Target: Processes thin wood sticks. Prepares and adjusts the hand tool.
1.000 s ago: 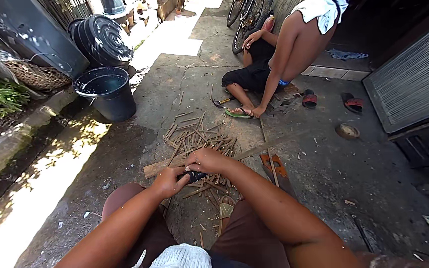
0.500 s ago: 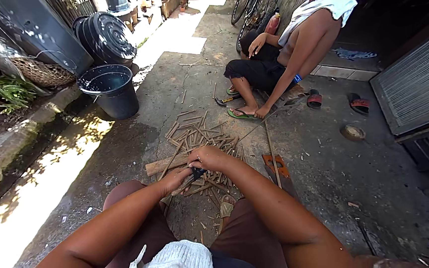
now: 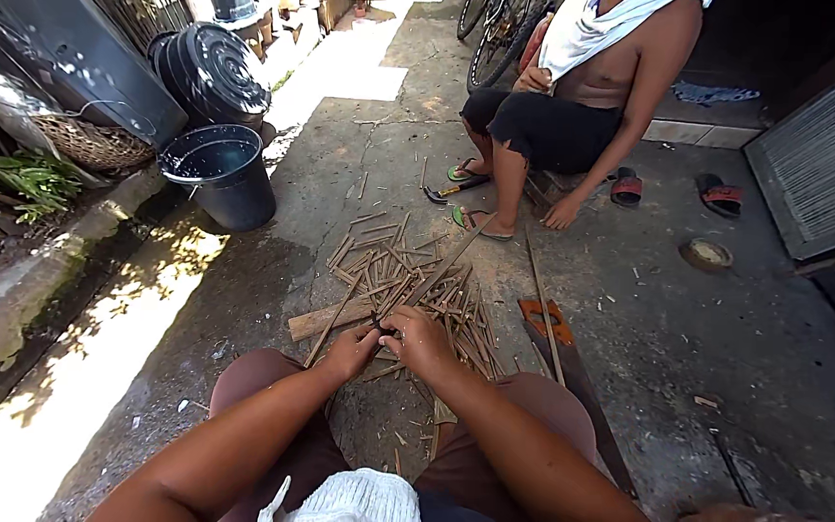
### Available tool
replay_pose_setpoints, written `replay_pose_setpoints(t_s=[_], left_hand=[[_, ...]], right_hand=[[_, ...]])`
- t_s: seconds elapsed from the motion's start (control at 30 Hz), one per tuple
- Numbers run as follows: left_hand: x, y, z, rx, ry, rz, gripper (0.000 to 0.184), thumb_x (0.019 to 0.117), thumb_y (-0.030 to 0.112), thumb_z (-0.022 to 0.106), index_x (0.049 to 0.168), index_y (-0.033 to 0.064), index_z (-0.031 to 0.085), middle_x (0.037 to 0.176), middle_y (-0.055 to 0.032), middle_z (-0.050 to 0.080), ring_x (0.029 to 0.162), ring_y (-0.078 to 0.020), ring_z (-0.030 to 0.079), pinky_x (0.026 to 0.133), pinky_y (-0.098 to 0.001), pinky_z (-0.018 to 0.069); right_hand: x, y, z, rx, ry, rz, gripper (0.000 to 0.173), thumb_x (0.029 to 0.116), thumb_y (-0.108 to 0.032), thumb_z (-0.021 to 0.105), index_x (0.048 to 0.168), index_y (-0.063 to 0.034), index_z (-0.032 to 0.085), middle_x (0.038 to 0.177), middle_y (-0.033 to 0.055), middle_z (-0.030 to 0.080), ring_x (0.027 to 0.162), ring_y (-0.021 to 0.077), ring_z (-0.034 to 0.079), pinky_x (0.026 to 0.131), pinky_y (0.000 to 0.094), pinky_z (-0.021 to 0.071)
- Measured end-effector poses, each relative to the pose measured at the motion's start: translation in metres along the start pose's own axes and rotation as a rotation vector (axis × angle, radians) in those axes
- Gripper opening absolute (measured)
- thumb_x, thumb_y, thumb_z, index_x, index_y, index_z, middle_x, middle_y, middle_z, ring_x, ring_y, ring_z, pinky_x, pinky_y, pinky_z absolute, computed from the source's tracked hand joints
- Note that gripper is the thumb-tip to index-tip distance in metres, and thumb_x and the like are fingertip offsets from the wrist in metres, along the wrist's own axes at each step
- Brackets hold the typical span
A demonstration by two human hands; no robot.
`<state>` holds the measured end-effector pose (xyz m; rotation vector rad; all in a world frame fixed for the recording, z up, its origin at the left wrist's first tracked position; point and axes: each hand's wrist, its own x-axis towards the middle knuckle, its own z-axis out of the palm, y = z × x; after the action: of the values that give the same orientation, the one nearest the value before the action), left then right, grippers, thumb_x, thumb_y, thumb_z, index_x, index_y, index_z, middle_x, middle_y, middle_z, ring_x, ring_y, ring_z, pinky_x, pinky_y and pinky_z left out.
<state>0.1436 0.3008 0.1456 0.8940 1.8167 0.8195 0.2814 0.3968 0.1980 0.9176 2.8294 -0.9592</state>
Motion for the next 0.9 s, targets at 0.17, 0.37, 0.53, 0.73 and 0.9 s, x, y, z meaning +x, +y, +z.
replay_pose_setpoints(t_s=[0.17, 0.37, 0.53, 0.73, 0.9], left_hand=[[0.008, -0.002, 0.003, 0.012, 0.051, -0.037, 0.042, 0.1131, 0.034, 0.037, 0.122, 0.005, 0.066, 0.083, -0.0054, 0.061, 0.067, -0.0136, 0.056, 0.068, -0.0335, 0.0496], [0.013, -0.006, 0.005, 0.079, 0.058, -0.029, 0.042, 0.1134, 0.033, 0.036, 0.12, 0.0042, 0.066, 0.082, -0.0053, 0.06, 0.066, -0.0143, 0.055, 0.067, -0.0342, 0.0492], [0.017, -0.004, 0.003, 0.151, 0.085, -0.007, 0.044, 0.1133, 0.035, 0.035, 0.125, 0.0055, 0.066, 0.087, -0.0075, 0.064, 0.072, -0.0173, 0.059, 0.073, -0.0386, 0.0508], [0.024, 0.003, 0.003, 0.265, 0.114, 0.015, 0.049, 0.1114, 0.043, 0.039, 0.133, 0.0075, 0.065, 0.109, -0.0176, 0.07, 0.098, -0.03, 0.067, 0.092, -0.054, 0.0507], [0.027, 0.006, 0.002, 0.322, 0.092, -0.012, 0.048, 0.1118, 0.041, 0.038, 0.131, 0.0071, 0.065, 0.111, -0.0191, 0.069, 0.105, -0.0333, 0.066, 0.095, -0.0576, 0.0485]], right_hand=[[0.006, 0.004, 0.013, -0.045, 0.058, 0.016, 0.03, 0.1057, -0.017, 0.056, 0.128, -0.003, 0.07, 0.13, 0.0162, 0.066, 0.127, 0.0317, 0.059, 0.108, 0.0436, 0.0475], [0.011, 0.009, 0.031, -0.065, 0.182, -0.04, 0.03, 0.1024, -0.015, 0.053, 0.117, 0.0013, 0.074, 0.121, 0.0179, 0.07, 0.122, 0.033, 0.063, 0.099, 0.046, 0.0531], [0.017, 0.018, 0.048, -0.045, 0.44, -0.141, 0.022, 0.0963, -0.01, 0.06, 0.098, 0.005, 0.076, 0.104, 0.0194, 0.073, 0.105, 0.0358, 0.07, 0.084, 0.0484, 0.0587], [0.036, 0.03, 0.031, 0.307, 0.397, 0.091, 0.017, 0.0932, -0.014, 0.067, 0.091, 0.0012, 0.074, 0.099, 0.0148, 0.071, 0.097, 0.0292, 0.067, 0.087, 0.0483, 0.0543], [0.046, 0.041, 0.02, 0.533, 0.208, 0.277, 0.014, 0.0957, -0.013, 0.069, 0.098, -0.0005, 0.074, 0.094, 0.0125, 0.07, 0.087, 0.0211, 0.065, 0.084, 0.0428, 0.0521]])
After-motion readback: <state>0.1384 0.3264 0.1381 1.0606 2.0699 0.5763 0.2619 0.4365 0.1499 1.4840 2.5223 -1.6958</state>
